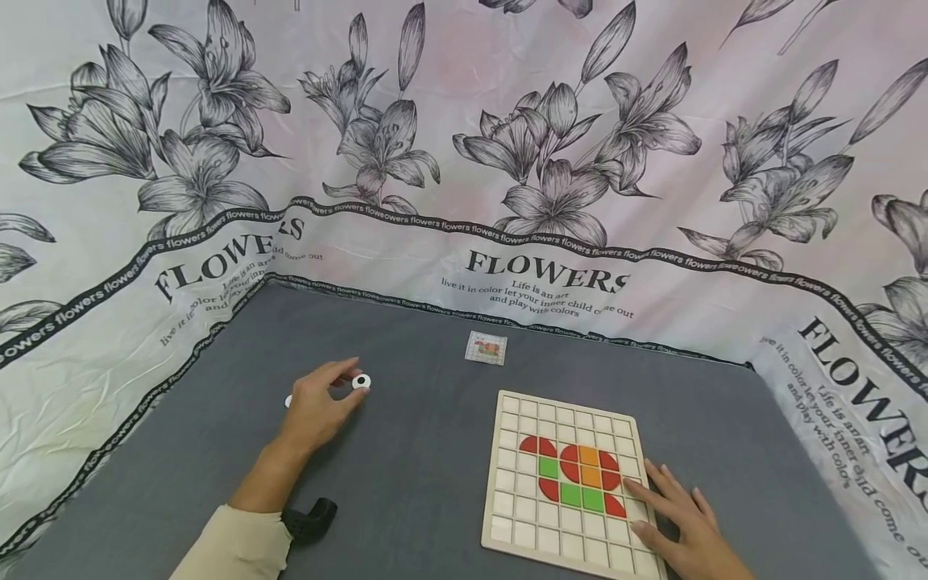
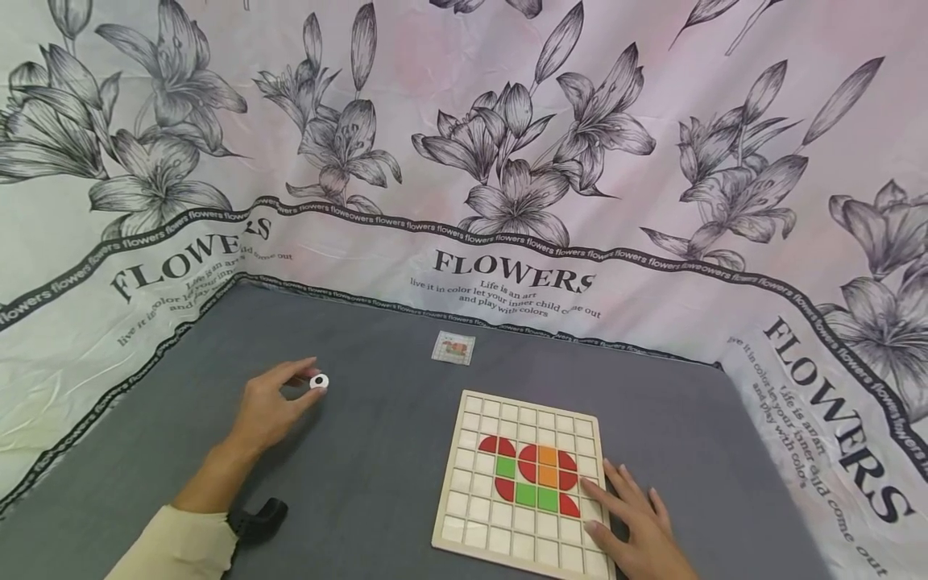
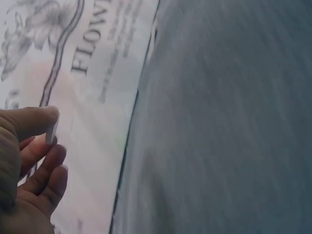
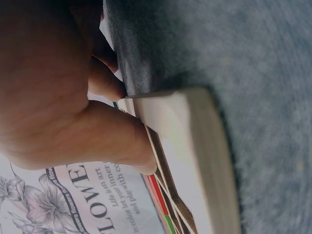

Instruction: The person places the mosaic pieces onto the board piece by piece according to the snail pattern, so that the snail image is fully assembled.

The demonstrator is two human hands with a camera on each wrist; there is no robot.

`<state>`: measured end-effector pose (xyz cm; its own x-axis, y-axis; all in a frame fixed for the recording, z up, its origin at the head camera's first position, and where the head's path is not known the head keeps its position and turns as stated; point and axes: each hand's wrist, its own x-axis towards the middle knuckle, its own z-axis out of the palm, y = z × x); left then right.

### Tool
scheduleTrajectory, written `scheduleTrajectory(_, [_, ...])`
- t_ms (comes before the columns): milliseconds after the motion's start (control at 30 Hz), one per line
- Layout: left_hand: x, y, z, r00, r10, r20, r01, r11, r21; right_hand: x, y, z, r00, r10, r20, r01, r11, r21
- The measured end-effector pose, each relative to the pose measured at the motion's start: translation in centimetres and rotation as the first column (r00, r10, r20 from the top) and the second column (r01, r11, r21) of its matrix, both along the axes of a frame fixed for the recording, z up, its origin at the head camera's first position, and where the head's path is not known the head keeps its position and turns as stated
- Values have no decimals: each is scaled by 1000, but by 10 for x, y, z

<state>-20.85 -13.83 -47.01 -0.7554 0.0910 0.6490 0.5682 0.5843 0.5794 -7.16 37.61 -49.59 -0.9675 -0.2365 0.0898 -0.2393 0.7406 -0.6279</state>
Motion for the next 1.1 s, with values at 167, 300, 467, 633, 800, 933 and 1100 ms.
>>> scheduleTrajectory(167, [-3,24,7,996,-74,-43,75,997,15,-1,-2,0,1000,4,-6,-4,1000,-4])
scheduleTrajectory(300, [-3,43,10,992,-125,-22,125,992,26,-2,-3,-2,998,24,-59,-24,1000,-3])
scheduleTrajectory(467, [-4,69,9,986,-164,-6,164,985,43,-2,-3,-2,994,31,-103,-30,1000,5])
scheduleTrajectory(633, [-6,97,10,975,-222,-17,223,973,67,-1,-2,-2,997,15,-76,-15,1000,2])
scheduleTrajectory(800, [-7,123,11,959,-284,-9,283,953,105,1,-1,-2,997,13,-71,-13,1000,-2])
scheduleTrajectory(933, [-9,142,9,946,-323,-13,323,938,126,1,-1,-2,996,18,-84,-19,1000,-5])
scheduleTrajectory(1100, [-9,166,8,924,-381,18,375,916,145,2,-1,-2,995,13,-97,-13,1000,1])
